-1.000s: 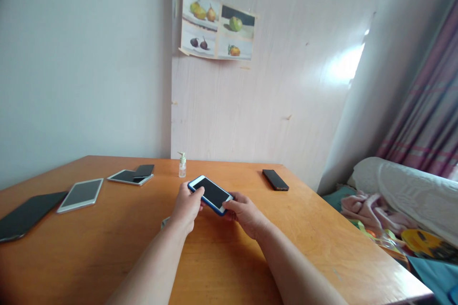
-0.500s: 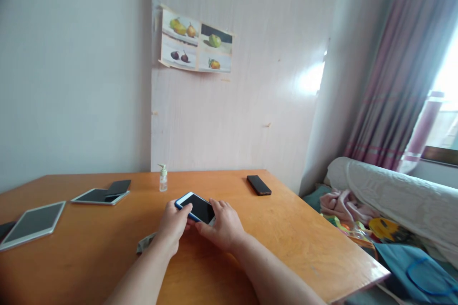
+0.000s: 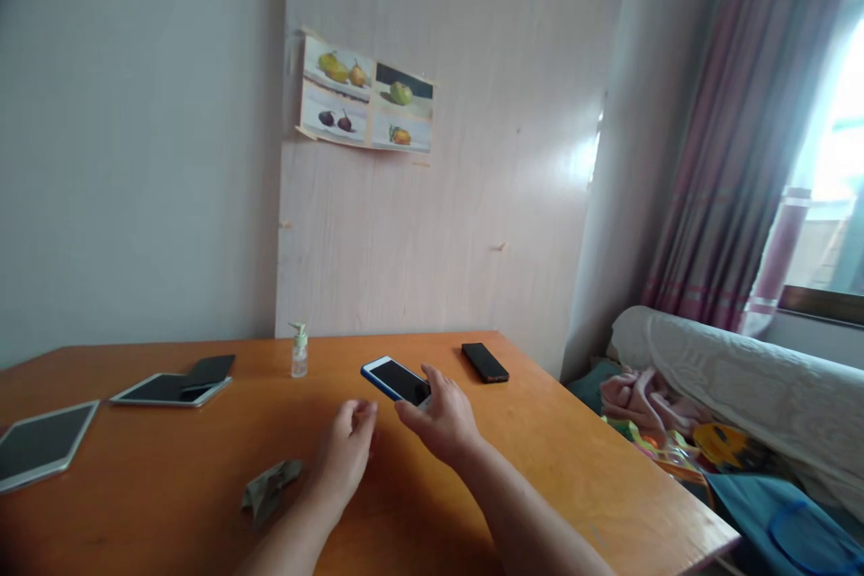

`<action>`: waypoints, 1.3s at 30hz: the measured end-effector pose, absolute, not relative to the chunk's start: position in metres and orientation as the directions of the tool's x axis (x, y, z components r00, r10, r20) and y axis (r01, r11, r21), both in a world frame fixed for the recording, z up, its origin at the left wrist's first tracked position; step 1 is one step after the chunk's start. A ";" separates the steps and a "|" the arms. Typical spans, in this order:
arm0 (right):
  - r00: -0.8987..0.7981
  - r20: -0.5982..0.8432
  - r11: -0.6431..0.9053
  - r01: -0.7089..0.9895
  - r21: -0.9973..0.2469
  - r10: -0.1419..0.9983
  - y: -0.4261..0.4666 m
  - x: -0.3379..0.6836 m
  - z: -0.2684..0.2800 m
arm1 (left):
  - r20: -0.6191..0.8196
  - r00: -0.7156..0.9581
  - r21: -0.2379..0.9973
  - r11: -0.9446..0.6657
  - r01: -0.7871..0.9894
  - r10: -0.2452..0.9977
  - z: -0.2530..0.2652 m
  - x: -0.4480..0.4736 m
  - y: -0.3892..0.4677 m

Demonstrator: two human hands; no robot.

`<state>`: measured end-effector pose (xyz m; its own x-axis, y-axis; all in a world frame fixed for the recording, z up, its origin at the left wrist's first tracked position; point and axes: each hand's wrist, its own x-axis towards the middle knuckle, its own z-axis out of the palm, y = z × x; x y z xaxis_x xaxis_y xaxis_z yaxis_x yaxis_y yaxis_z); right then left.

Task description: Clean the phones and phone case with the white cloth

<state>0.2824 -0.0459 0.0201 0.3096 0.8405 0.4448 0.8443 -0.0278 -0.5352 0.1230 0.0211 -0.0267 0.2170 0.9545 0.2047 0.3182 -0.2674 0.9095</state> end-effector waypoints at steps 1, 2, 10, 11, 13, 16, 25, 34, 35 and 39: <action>0.324 0.437 -0.030 0.830 -0.556 0.839 -0.045 0.286 0.020 | 0.226 0.254 0.878 -0.309 0.366 0.941 -0.028 0.124 0.019; 0.338 0.431 -0.032 0.816 -0.577 0.837 -0.044 0.289 0.019 | 0.242 0.291 0.846 -0.348 0.405 0.926 -0.028 0.124 0.017; 0.448 0.416 -0.159 0.808 -0.567 0.791 -0.046 0.333 0.018 | 0.267 0.430 0.717 -0.476 0.509 0.862 -0.025 0.125 0.004; 0.482 0.415 -0.198 0.802 -0.564 0.772 -0.047 0.342 0.018 | 0.261 0.435 0.708 -0.478 0.520 0.861 -0.025 0.125 0.004; 0.552 0.408 -0.280 0.781 -0.558 0.727 -0.048 0.362 0.017 | 0.254 0.444 0.689 -0.483 0.540 0.859 -0.027 0.126 0.005; 0.671 0.383 -0.435 0.720 -0.541 0.635 -0.048 0.392 0.016 | 0.259 0.449 0.671 -0.493 0.553 0.855 -0.028 0.128 0.005; 0.824 0.354 -0.681 0.565 -0.466 0.442 -0.041 0.447 0.020 | 0.264 0.438 0.661 -0.492 0.567 0.859 -0.031 0.130 0.005; 0.810 0.341 -0.676 0.587 -0.445 0.478 -0.009 0.456 0.011 | 0.262 0.440 0.640 -0.496 0.587 0.859 -0.032 0.130 0.005; 0.810 0.341 -0.677 0.586 -0.445 0.477 -0.006 0.457 0.010 | 0.265 0.440 0.638 -0.498 0.588 0.858 -0.032 0.130 0.005; 0.809 0.340 -0.678 0.587 -0.443 0.479 0.005 0.461 0.007 | 0.271 0.429 0.639 -0.495 0.589 0.862 -0.034 0.130 0.005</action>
<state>0.4611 0.0049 0.0069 0.8092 0.4790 0.3401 0.5872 -0.6775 -0.4429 0.1299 0.0053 -0.0337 0.4292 0.8615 0.2713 0.5891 -0.4946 0.6390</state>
